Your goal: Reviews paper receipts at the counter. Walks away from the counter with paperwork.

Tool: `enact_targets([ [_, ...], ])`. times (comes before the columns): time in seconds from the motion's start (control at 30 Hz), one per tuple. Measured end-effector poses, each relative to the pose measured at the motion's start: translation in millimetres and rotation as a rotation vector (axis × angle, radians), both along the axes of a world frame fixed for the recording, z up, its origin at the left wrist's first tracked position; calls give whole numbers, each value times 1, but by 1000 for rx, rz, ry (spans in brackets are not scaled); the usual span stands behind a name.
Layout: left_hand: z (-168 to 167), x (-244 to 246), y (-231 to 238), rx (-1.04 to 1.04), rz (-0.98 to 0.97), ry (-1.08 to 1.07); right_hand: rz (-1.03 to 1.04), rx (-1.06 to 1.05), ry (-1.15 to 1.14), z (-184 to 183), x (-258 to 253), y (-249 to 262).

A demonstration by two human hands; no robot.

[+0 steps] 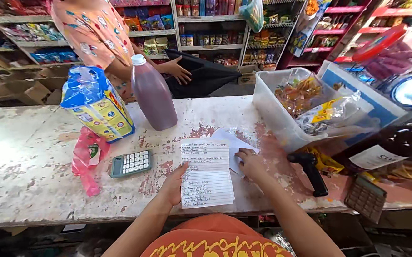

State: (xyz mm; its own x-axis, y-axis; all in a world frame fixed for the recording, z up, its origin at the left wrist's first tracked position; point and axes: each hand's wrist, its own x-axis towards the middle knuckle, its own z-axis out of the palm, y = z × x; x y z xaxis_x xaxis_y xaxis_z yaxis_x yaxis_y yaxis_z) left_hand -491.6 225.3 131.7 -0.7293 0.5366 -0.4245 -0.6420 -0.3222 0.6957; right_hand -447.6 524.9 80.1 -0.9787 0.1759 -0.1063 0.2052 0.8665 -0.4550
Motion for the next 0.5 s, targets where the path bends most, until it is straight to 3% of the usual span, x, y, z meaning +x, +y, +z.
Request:
enact_targets([
  [0.13, -1, -20, -7, -14, -23, 2, 121, -56, 31, 5, -6, -25],
  [0.23, -3, -32, -11, -26, -58, -7, -58, -52, 98, 10, -26, -13],
  [0.33, -6, -41, -12, -19, -77, -15, -213, 30, 24, 2, -45, -6],
  [0.5, -16, -52, -16, -46, -63, 33, 91, -56, 39, -5, -30, -60],
])
